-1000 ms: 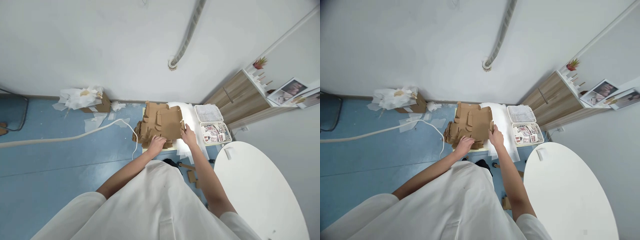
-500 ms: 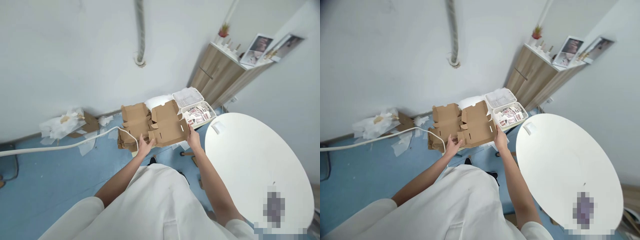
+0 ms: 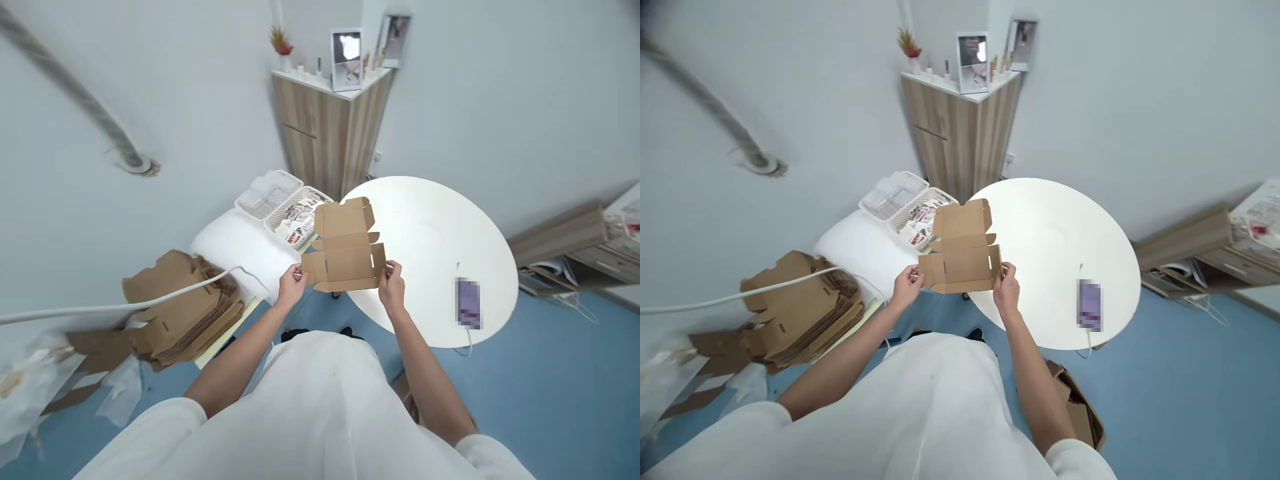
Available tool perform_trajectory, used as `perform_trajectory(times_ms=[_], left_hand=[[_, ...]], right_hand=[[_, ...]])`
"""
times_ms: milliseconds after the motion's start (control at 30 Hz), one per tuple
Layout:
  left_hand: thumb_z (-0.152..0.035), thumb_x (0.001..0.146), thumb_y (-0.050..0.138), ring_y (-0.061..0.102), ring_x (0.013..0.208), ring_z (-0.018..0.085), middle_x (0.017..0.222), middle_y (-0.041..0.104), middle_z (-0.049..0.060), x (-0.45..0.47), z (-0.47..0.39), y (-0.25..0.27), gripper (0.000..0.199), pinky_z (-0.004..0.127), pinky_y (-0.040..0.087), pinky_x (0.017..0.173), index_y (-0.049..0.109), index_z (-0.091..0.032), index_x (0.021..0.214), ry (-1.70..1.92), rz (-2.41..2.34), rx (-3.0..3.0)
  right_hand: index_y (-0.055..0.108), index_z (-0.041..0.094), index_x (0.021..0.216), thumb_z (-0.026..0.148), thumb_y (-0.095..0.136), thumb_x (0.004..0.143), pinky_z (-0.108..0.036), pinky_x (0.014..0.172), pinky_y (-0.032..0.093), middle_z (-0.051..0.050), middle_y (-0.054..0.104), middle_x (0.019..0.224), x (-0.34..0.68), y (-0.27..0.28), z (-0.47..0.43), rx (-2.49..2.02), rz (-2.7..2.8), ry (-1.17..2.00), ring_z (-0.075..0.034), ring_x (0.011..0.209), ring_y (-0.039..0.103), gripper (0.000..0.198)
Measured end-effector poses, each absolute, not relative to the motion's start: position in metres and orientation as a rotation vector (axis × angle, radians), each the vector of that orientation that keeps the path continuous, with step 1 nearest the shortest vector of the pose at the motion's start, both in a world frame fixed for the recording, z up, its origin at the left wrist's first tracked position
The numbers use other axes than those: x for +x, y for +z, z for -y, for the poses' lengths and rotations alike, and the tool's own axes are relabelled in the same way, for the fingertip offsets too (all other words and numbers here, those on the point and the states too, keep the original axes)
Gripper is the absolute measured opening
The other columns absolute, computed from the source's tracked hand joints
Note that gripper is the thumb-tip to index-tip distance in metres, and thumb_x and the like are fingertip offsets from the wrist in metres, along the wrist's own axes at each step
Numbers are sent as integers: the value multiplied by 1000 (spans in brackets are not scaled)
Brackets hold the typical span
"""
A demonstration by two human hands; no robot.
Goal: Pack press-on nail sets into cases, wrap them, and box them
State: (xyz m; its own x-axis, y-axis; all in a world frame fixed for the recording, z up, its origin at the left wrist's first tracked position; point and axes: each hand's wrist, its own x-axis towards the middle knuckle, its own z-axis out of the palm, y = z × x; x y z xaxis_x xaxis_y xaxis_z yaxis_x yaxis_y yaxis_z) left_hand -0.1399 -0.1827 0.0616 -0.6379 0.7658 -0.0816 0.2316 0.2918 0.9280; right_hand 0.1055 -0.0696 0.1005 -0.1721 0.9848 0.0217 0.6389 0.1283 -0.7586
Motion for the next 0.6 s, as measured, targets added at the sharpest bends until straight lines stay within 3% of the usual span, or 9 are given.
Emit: perform_trajectory(times_ms=[200,433,600], left_hand=[[-24,72,49,50,51,7,77,59,0,-89,125,73,27,20,42,53,61,-17,96,1125,-2049,1203],[-23,73,49,53,58,10,80,62,2,-64,78,63,28,24,45,60,62,-16,97,933,-1978,1390],[-22,74,48,55,59,11,83,62,3,-59,51,54,29,24,45,60,62,-17,99,828,-1881,1457]], right_hand=[[46,19,110,42,25,87,-31,64,39,-8,62,93,171,81,67,-1784,1713,782,-21,74,56,39],[59,18,87,33,29,84,-31,70,40,-8,55,85,205,55,70,-1871,1617,755,-20,79,52,33],[61,18,92,30,31,82,-31,68,41,-6,55,80,207,49,71,-1950,1628,847,-19,73,52,33]])
